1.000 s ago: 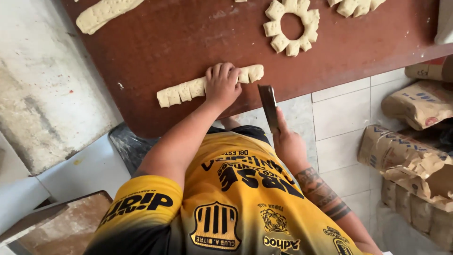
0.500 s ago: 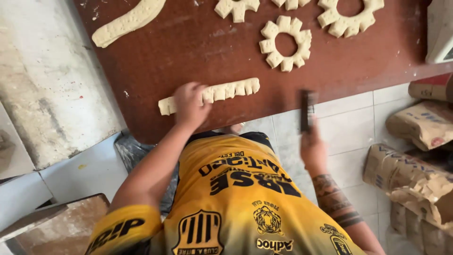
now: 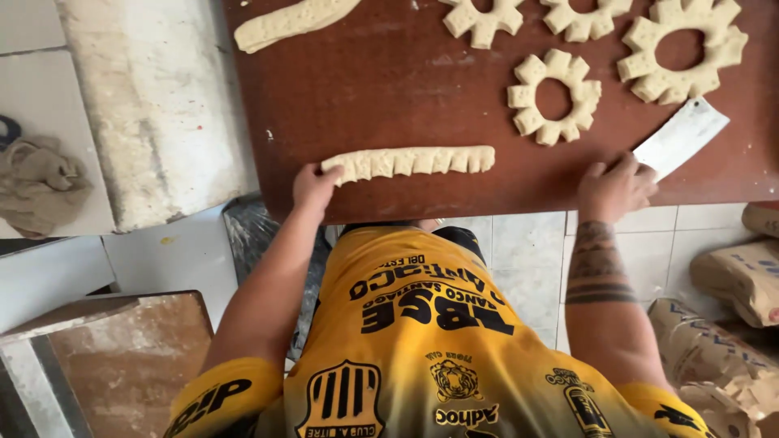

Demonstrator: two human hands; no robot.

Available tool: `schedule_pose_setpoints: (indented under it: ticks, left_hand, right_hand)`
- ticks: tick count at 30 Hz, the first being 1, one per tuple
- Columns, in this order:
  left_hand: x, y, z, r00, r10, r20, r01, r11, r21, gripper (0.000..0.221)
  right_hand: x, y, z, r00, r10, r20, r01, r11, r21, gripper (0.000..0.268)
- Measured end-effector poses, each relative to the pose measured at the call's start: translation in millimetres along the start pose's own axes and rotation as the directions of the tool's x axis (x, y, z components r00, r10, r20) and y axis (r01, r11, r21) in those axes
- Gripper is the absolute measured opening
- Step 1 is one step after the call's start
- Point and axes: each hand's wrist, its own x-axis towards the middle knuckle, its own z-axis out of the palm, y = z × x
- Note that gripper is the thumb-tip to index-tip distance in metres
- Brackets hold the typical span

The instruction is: Shaping strips of dough into decorative rings by docking, cutting edges, and rolling them together.

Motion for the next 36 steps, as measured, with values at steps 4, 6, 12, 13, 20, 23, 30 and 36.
schedule_pose_setpoints:
  ticks: [4, 6, 12, 13, 20, 23, 30, 36]
  left_hand:
    - [13.8, -23.4, 16.3, 0.969, 0.248, 0.01, -0.247, 0.962, 0.112, 0.059]
    - [5.7, -14.8, 12.7, 0.951, 0.31, 0.004, -0.309, 0.947, 0.089, 0.058]
    - [-0.7, -2.8, -10.2, 0.939, 0.225, 0.259, 0.005, 0.746, -0.666, 0.054]
    - [0.4, -6.5, -19.5, 0.927, 0.233, 0.293, 0.025, 0.741, -0.671, 0.052]
    - [22.4, 5.2, -82.5, 0.841, 0.381, 0.385, -0.23, 0.894, -0.384, 0.064]
    - [61.1, 55.7, -40.5, 0.71, 0.577, 0.404, -0.631, 0.776, 0.0, 0.047]
    - [67.7, 142.5, 35.0, 0.526, 0.527, 0.668, -0.795, 0.583, 0.166, 0.044]
    - [61.7, 161.2, 57.1, 0.33, 0.417, 0.847, -0.925, 0.321, 0.202, 0.034]
  right_hand:
    - [-39.2, -47.2, 47.0, 0.892, -0.403, 0.204, 0.342, 0.898, 0.278, 0.027]
    - [-60.1, -73.5, 70.6, 0.815, -0.45, 0.365, 0.325, 0.877, 0.355, 0.031]
    - [-98.2, -111.6, 47.0, 0.808, -0.347, 0.477, 0.002, 0.811, 0.585, 0.032]
    - [-107.6, -116.0, 33.9, 0.801, -0.345, 0.489, -0.126, 0.702, 0.701, 0.027]
    - [-83.5, -129.0, -16.6, 0.638, -0.479, 0.602, -0.138, 0.698, 0.702, 0.02]
    - [-50.0, -172.9, 28.0, 0.477, -0.597, 0.645, 0.336, 0.802, 0.494, 0.031]
    - [-62.8, -263.8, 29.4, 0.277, -0.653, 0.705, 0.558, 0.707, 0.434, 0.047]
    - [-62.9, -254.4, 41.4, 0.258, -0.58, 0.773, 0.577, 0.734, 0.358, 0.048]
